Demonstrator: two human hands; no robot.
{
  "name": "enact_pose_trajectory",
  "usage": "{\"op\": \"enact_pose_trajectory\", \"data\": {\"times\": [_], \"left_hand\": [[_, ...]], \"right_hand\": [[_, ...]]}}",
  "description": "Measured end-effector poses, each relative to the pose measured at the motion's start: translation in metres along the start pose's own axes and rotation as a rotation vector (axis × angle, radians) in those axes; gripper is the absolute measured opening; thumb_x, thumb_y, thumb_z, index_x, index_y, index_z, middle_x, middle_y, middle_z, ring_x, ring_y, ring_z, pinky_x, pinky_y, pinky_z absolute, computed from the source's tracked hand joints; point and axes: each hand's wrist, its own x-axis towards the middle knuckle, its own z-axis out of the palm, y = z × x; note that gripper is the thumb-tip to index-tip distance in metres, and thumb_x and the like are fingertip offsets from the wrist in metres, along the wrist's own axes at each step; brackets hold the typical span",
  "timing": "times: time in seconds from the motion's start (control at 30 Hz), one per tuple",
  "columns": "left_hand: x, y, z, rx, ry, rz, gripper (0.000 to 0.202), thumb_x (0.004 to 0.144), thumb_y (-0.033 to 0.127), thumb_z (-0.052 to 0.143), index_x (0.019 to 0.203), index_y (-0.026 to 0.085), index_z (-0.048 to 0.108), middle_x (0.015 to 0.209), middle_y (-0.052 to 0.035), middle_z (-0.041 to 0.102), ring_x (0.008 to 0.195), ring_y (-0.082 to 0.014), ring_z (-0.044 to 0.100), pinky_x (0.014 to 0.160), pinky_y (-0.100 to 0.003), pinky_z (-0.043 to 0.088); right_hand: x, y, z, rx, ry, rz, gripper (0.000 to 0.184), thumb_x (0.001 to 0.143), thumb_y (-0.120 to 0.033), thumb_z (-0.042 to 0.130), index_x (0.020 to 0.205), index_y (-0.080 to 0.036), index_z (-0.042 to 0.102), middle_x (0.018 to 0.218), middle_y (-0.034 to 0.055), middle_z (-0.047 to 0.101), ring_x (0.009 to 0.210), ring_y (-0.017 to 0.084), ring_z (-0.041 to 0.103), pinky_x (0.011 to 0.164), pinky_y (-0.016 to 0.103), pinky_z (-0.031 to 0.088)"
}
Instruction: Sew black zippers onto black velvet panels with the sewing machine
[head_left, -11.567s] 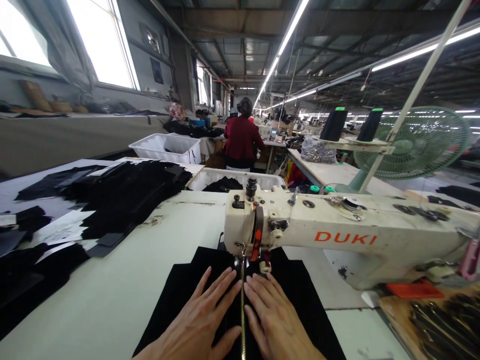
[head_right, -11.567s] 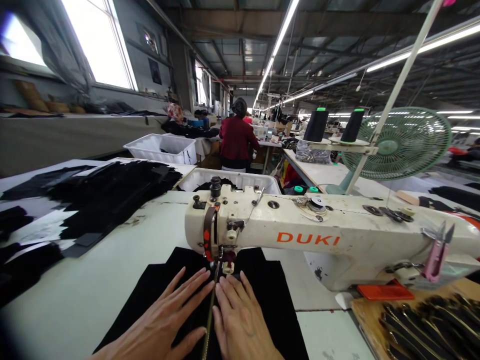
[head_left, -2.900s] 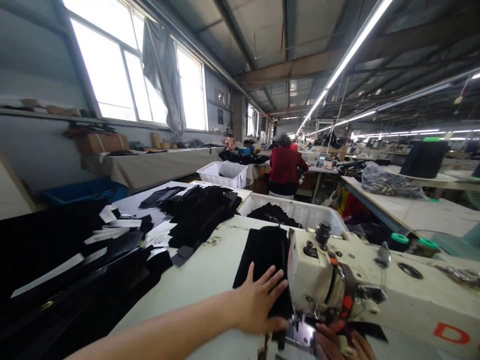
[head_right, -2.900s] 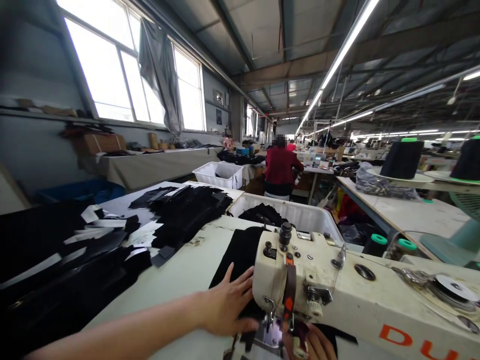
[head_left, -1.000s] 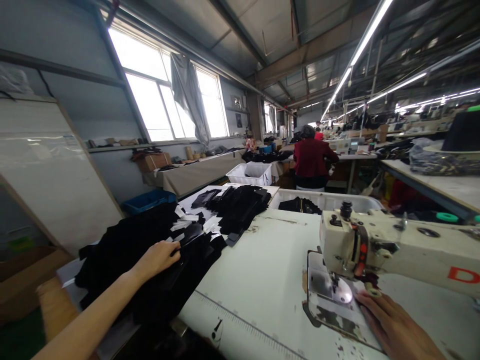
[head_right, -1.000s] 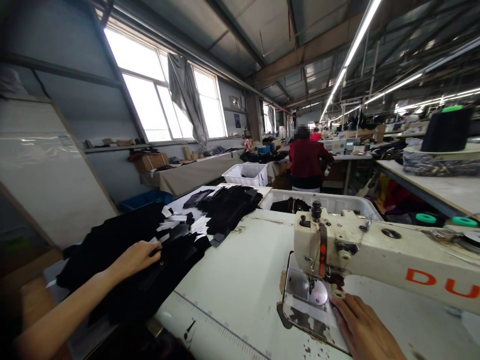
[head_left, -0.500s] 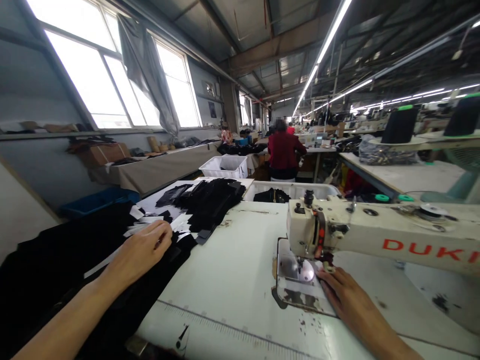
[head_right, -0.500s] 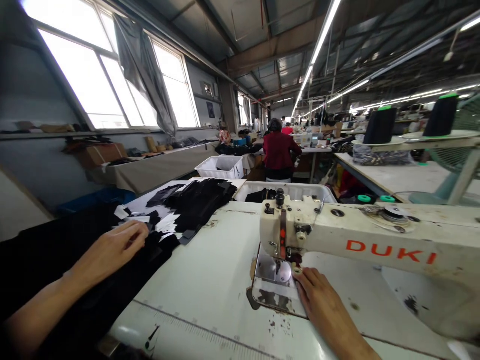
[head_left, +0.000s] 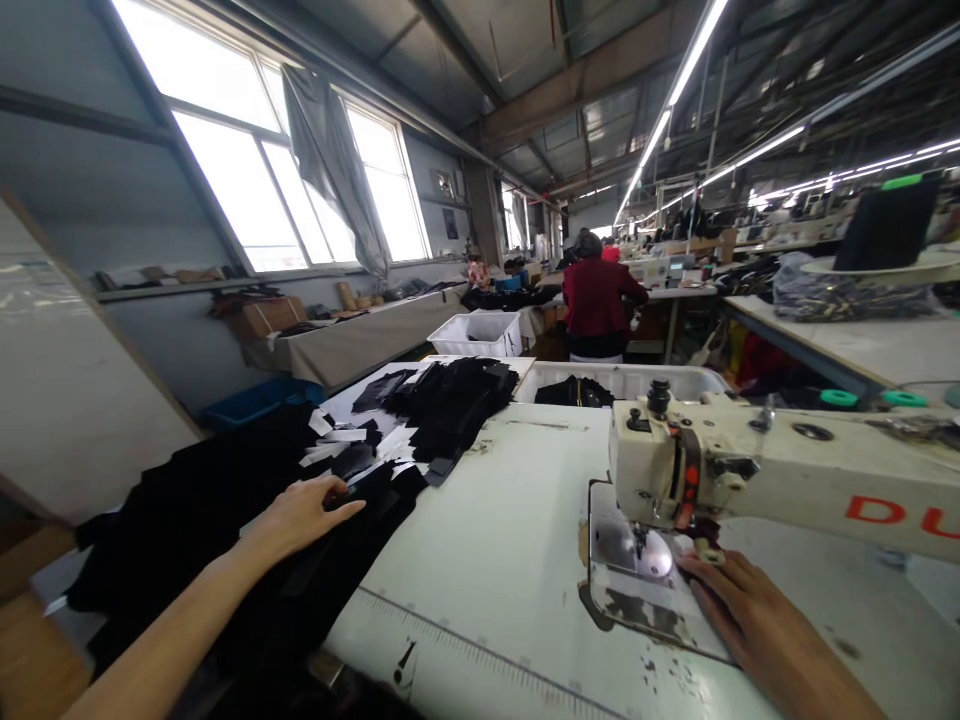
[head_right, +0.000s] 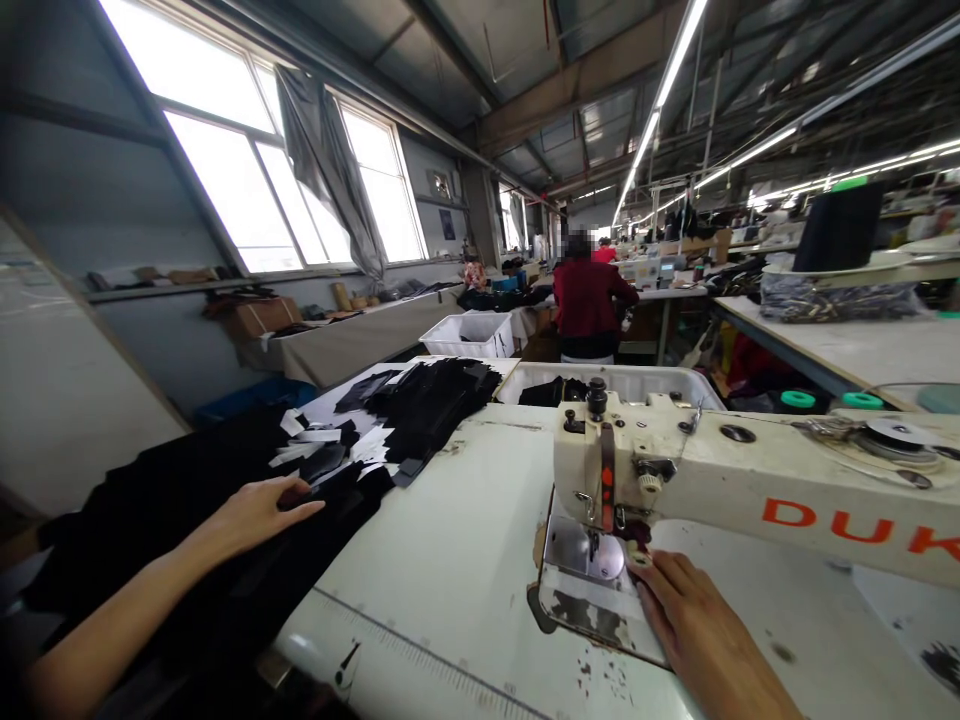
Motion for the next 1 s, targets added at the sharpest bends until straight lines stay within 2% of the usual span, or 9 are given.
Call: {"op": "enact_pose_trajectory", "data": {"times": [0.1,0.27,0.57,0.67,0.77,0.83,0.87,0.93,1.0], "left_hand": [[0.004,0.001,-0.001,0.076,-0.070,0.058,0.029,0.097,0.044,0.061,0.105,0.016,0.066,0.101,-0.0056,0.067,0.097,-0.0231,0.065,0.090,-0.044,0.050],[0.006,-0.001,0.001,0.165,-0.100,0.089,0.028,0.094,0.039,0.066,0.111,0.017,0.064,0.110,-0.0067,0.065,0.104,-0.0251,0.063,0.093,-0.046,0.049],[-0.006,-0.007,-0.002,0.139,0.028,0.026,0.020,0.099,0.034,0.060,0.106,0.016,0.065,0.104,-0.0051,0.067,0.095,-0.0212,0.066,0.086,-0.040,0.054],[-0.013,-0.011,-0.024,0.156,0.160,-0.059,0.020,0.100,0.033,0.058,0.106,0.015,0.064,0.102,-0.0049,0.066,0.093,-0.0215,0.066,0.083,-0.040,0.054],[-0.011,-0.006,-0.063,0.153,0.322,-0.137,0.025,0.102,0.036,0.055,0.110,0.013,0.062,0.105,-0.0062,0.064,0.095,-0.0232,0.064,0.086,-0.044,0.052],[-0.004,0.011,-0.079,0.104,0.320,-0.095,0.028,0.102,0.040,0.054,0.108,0.014,0.062,0.101,-0.0056,0.065,0.091,-0.0221,0.064,0.085,-0.043,0.051],[0.000,0.025,-0.079,0.065,0.277,-0.041,0.031,0.102,0.043,0.053,0.106,0.014,0.063,0.096,-0.0047,0.065,0.088,-0.0211,0.065,0.084,-0.041,0.052],[0.005,0.064,-0.059,-0.032,0.148,0.096,0.039,0.104,0.048,0.045,0.103,0.015,0.065,0.090,-0.0037,0.068,0.081,-0.0200,0.067,0.081,-0.039,0.053],[-0.001,0.112,-0.017,-0.127,0.017,0.243,0.047,0.105,0.048,0.030,0.108,0.021,0.069,0.097,-0.0044,0.072,0.089,-0.0218,0.069,0.085,-0.037,0.054]], "right_hand": [[0.000,0.000,-0.001,0.011,-0.006,0.002,0.048,0.104,-0.044,0.032,0.108,-0.021,0.074,0.103,0.0110,0.072,0.096,0.027,0.068,0.081,0.037,0.057],[-0.001,0.001,0.000,0.060,-0.009,0.027,0.050,0.104,-0.045,0.030,0.108,-0.023,0.075,0.102,0.0105,0.072,0.095,0.027,0.068,0.080,0.037,0.058],[-0.002,0.001,0.002,0.038,-0.016,0.025,0.045,0.103,-0.043,0.034,0.108,-0.022,0.074,0.105,0.0107,0.072,0.097,0.027,0.067,0.083,0.038,0.057],[-0.001,0.000,0.001,0.053,-0.008,0.025,0.047,0.104,-0.043,0.032,0.106,-0.022,0.075,0.102,0.0108,0.072,0.094,0.027,0.068,0.081,0.038,0.057],[0.000,-0.001,0.001,0.069,-0.003,0.026,0.046,0.104,-0.042,0.033,0.106,-0.022,0.074,0.102,0.0108,0.072,0.093,0.026,0.067,0.080,0.037,0.057],[0.001,-0.002,-0.001,0.077,-0.004,0.033,0.043,0.103,-0.041,0.035,0.107,-0.021,0.073,0.102,0.0109,0.071,0.094,0.027,0.067,0.080,0.038,0.057],[0.002,-0.004,-0.003,0.087,-0.006,0.038,0.040,0.103,-0.040,0.037,0.107,-0.021,0.072,0.102,0.0109,0.071,0.094,0.027,0.066,0.080,0.038,0.056],[0.007,-0.008,-0.010,0.143,-0.026,0.057,0.033,0.101,-0.033,0.042,0.108,-0.020,0.071,0.103,0.0117,0.070,0.094,0.028,0.066,0.081,0.041,0.056],[0.014,-0.015,-0.021,0.224,-0.071,0.088,0.027,0.099,-0.023,0.045,0.109,-0.018,0.069,0.105,0.0127,0.068,0.095,0.029,0.065,0.083,0.044,0.055]]}}
